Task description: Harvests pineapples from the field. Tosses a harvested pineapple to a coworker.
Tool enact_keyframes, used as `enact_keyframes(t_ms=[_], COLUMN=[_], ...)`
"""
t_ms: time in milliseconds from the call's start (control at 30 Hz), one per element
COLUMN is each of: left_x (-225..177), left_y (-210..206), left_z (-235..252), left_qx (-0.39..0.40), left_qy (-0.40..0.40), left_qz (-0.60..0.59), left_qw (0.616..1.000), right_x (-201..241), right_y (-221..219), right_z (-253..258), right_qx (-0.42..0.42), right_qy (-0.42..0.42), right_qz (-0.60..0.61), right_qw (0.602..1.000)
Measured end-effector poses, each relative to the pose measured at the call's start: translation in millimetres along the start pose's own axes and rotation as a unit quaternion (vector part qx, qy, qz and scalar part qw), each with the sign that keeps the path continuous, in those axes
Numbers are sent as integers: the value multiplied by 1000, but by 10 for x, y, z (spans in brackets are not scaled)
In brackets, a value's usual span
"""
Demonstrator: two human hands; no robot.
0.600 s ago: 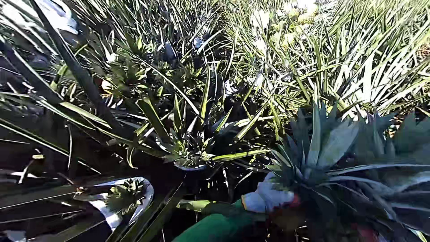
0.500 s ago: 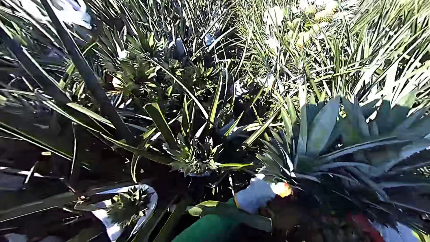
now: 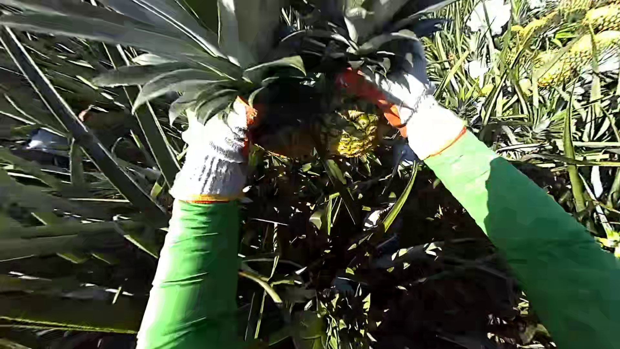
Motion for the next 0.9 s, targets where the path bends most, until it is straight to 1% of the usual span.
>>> enact_keyframes(t_ms=[33,67,100,133,167,200,267,300,333,367,400,467,500,533,600,700,767,800,867,900], left_x=[159,342,500,609,792,1015,1581,1881,2133,2315,2382,2302,2224,2191,2117,2047,2002,1974,1739,1565], left_y=[175,362,518,596,590,488,23,-275,-576,-838,-1031,-1246,-1302,-1357,-1381,-1252,-1207,-1180,-1078,-1010], left_z=[287,417,463,535,677,884,1167,1195,1184,1153,1104,1020,967,960,936,776,601,498,380,339], left_qx=[8,20,28,47,67,99,156,164,164,166,167,180,194,190,171,140,105,87,58,46], left_qy=[-36,-34,-11,35,53,59,138,172,184,179,165,141,148,158,164,147,140,140,123,109], left_qz=[85,163,215,250,269,263,194,153,123,123,150,232,265,291,322,329,309,300,269,253], left_qw=[996,986,976,966,959,958,959,959,961,962,961,945,933,924,916,922,935,940,953,960], right_x=[-30,-72,-182,-367,-584,-825,-1332,-1573,-1808,-2008,-2163,-2292,-2301,-2284,-2154,-1833,-1539,-1343,-1166,-1103], right_y=[-116,-206,-285,-373,-479,-607,-999,-1261,-1536,-1778,-1986,-2254,-2326,-2364,-2344,-2089,-1701,-1453,-997,-754], right_z=[351,594,808,1021,1153,1267,1253,1155,1026,879,739,533,454,407,396,317,44,-180,-643,-891], right_qx=[24,72,134,173,204,228,285,306,315,322,321,320,324,323,322,363,406,421,410,383], right_qy=[11,-4,-4,3,12,11,-25,-48,-70,-100,-121,-121,-120,-126,-147,-103,-89,-87,-37,-7], right_qz=[-80,-166,-231,-260,-271,-273,-259,-280,-307,-313,-309,-333,-346,-356,-358,-336,-314,-284,-223,-188], right_qw=[996,983,964,950,941,935,923,909,895,888,887,879,872,868,864,863,854,857,884,904])
Point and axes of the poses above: each hand's wrist, its own z-axis towards the middle knuckle, its own y-axis out of the back of the hand, x = y × z, the point moved 3 cm from there along z, towards the middle knuckle
